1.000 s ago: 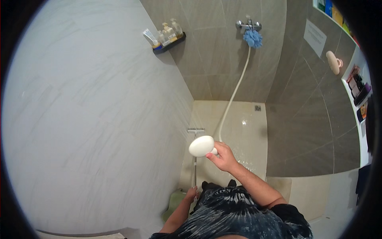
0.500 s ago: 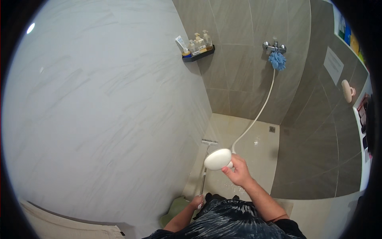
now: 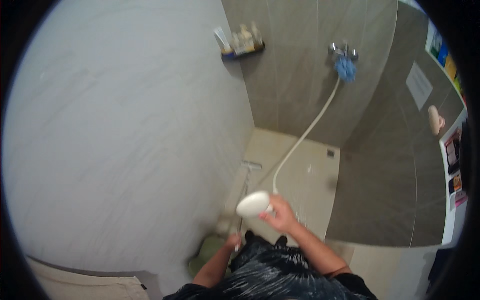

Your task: Use a squeegee and a handheld showerhead to rinse and clean the floor of a tiled shower stall.

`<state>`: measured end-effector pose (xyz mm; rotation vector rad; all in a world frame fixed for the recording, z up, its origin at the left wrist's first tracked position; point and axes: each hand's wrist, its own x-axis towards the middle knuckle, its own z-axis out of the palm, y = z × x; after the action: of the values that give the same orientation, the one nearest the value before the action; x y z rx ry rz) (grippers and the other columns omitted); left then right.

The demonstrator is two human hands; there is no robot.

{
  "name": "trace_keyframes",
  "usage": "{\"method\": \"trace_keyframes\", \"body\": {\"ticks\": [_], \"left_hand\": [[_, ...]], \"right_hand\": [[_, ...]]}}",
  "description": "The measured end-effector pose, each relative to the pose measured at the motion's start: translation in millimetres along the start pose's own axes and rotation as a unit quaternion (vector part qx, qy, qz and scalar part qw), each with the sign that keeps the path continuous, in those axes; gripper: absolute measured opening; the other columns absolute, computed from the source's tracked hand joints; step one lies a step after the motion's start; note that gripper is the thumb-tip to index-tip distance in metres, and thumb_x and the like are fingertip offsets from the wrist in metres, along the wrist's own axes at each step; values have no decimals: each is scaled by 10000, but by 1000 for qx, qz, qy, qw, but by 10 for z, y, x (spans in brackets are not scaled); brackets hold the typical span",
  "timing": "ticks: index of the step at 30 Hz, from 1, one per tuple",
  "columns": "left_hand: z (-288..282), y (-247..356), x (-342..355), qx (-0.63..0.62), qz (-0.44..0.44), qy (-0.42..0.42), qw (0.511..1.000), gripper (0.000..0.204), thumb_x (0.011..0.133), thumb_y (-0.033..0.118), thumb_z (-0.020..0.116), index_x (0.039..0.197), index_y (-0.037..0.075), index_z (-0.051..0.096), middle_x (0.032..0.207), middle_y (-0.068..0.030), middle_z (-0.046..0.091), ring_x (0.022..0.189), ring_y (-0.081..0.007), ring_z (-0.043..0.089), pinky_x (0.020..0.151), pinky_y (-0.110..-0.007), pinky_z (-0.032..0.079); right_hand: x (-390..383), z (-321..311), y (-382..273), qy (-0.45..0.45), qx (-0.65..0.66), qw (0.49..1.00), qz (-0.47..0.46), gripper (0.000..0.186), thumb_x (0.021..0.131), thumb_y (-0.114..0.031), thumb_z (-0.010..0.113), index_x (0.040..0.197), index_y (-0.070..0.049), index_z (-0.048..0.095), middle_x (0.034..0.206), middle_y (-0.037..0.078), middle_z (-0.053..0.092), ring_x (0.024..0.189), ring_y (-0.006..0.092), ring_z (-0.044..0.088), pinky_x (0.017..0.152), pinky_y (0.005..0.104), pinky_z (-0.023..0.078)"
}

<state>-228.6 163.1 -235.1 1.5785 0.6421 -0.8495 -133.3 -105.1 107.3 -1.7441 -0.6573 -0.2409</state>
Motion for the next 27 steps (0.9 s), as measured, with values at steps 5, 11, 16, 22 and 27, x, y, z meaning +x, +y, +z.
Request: {"method": "trace_keyframes", "body": {"ticks": [5, 11, 16, 22, 27], "left_hand": [[-419, 171, 56, -72, 29, 10, 997, 333, 975, 376, 514, 864, 64, 548, 585, -39, 488, 423, -164, 477, 386, -342, 400], [-411, 296, -73, -81, -93, 25, 992, 314, 979, 372, 524, 1046, 67, 497, 596, -21, 441, 415, -145, 438, 376, -324, 379], [-641, 59, 16, -63, -121, 9, 991, 311, 982, 393, 511, 1045, 88, 497, 598, -21, 441, 424, -150, 437, 390, -340, 370], [-1052, -90, 298, 5, -97, -14, 995, 307, 982, 406, 504, 981, 102, 459, 596, -26, 429, 428, -179, 424, 408, -368, 370], [-1375, -151, 497, 17, -77, -32, 996, 324, 984, 401, 488, 917, 85, 453, 565, -39, 437, 419, -184, 447, 388, -369, 369]], "right_hand": [[-18, -486, 273, 87, 55, 978, 182, 333, 916, -282, 658, 1098, -3, 645, 937, 65, 664, 831, 140, 577, 726, 301, 458], [-194, -886, 451, 199, 47, 956, 209, 526, 940, -484, 577, 1071, 25, 606, 977, 67, 631, 888, 152, 553, 791, 311, 438], [-32, -438, 265, 210, 26, 954, 214, 534, 933, -472, 599, 1094, 37, 611, 993, 65, 639, 908, 146, 555, 812, 300, 433], [124, 314, 125, 154, 8, 967, 201, 425, 926, -359, 644, 1107, 25, 635, 1042, 66, 655, 947, 145, 577, 856, 307, 449], [78, 1106, 116, 57, -26, 988, 144, 403, 870, -321, 692, 1125, -13, 641, 1040, 124, 663, 962, 262, 612, 870, 376, 456]]}}
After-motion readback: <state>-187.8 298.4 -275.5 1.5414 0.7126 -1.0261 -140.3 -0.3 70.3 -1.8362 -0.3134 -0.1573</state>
